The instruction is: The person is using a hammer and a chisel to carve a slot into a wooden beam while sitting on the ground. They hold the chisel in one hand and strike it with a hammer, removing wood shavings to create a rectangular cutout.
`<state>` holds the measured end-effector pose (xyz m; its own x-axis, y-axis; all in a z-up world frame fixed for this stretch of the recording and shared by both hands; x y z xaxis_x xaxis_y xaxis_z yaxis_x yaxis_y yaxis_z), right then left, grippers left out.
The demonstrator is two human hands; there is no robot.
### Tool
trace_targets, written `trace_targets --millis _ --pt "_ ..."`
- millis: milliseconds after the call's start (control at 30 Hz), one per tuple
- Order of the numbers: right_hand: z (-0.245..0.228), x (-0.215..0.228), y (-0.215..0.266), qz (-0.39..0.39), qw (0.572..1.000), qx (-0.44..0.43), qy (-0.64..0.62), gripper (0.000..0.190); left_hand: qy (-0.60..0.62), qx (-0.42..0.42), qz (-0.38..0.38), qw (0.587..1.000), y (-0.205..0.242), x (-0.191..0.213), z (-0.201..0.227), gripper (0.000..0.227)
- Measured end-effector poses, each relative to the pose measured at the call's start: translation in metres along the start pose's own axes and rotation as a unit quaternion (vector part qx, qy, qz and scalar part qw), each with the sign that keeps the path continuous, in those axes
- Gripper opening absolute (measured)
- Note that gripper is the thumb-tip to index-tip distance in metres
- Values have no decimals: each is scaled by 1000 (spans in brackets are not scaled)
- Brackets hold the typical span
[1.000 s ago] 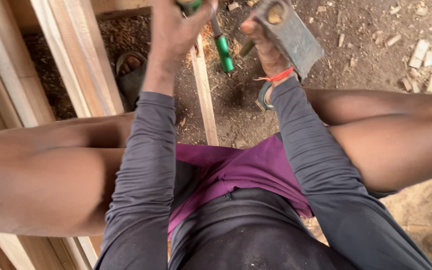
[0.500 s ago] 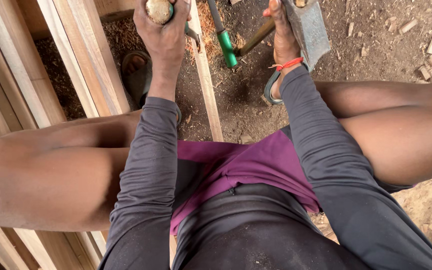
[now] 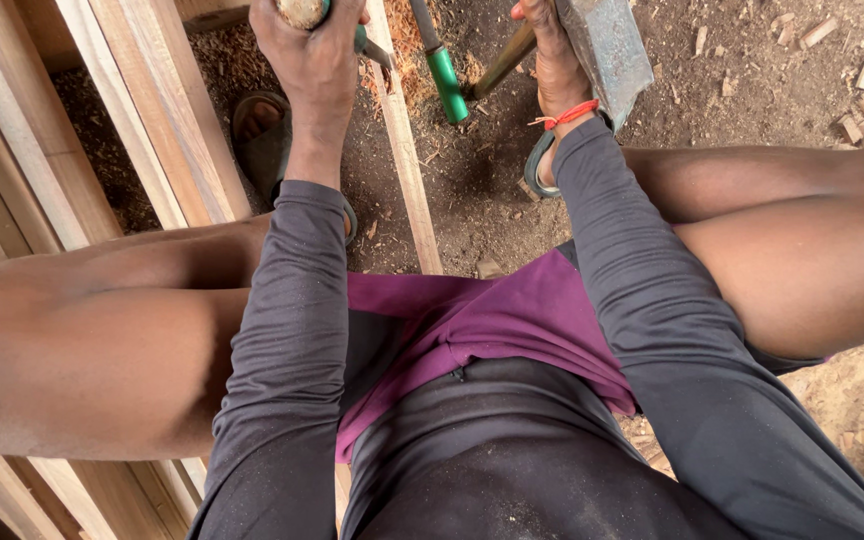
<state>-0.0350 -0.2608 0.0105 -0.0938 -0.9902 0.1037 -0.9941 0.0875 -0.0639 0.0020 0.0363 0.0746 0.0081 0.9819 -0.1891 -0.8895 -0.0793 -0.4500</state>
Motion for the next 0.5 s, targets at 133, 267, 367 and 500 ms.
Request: trace_targets --millis 133,267,367,500 --pt "6 3 1 18 1000 13 -3 35 -92 -61 4 994 2 2 3 14" --pt "20 6 -2 -10 1000 19 -19 34 -24 4 -1 1000 3 2 -5 13" --pt "32 9 -2 -12 999 33 -23 33 -24 2 23 999 9 6 -14 29" --pt "53 19 6 28 999 6 -28 32 -101 -61 31 993 15 10 -25 39"
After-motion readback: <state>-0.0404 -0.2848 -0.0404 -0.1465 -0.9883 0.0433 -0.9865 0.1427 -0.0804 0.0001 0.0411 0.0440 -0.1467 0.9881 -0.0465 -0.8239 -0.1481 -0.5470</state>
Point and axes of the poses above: each hand's wrist, its own y-axis away from the middle knuckle, its own x-axis out of the back of the hand, z = x × y, the point moved 3 cm from there along -y, towards the middle knuckle, and after that the axes turned 4 degrees about y, right-handed, at the moved point
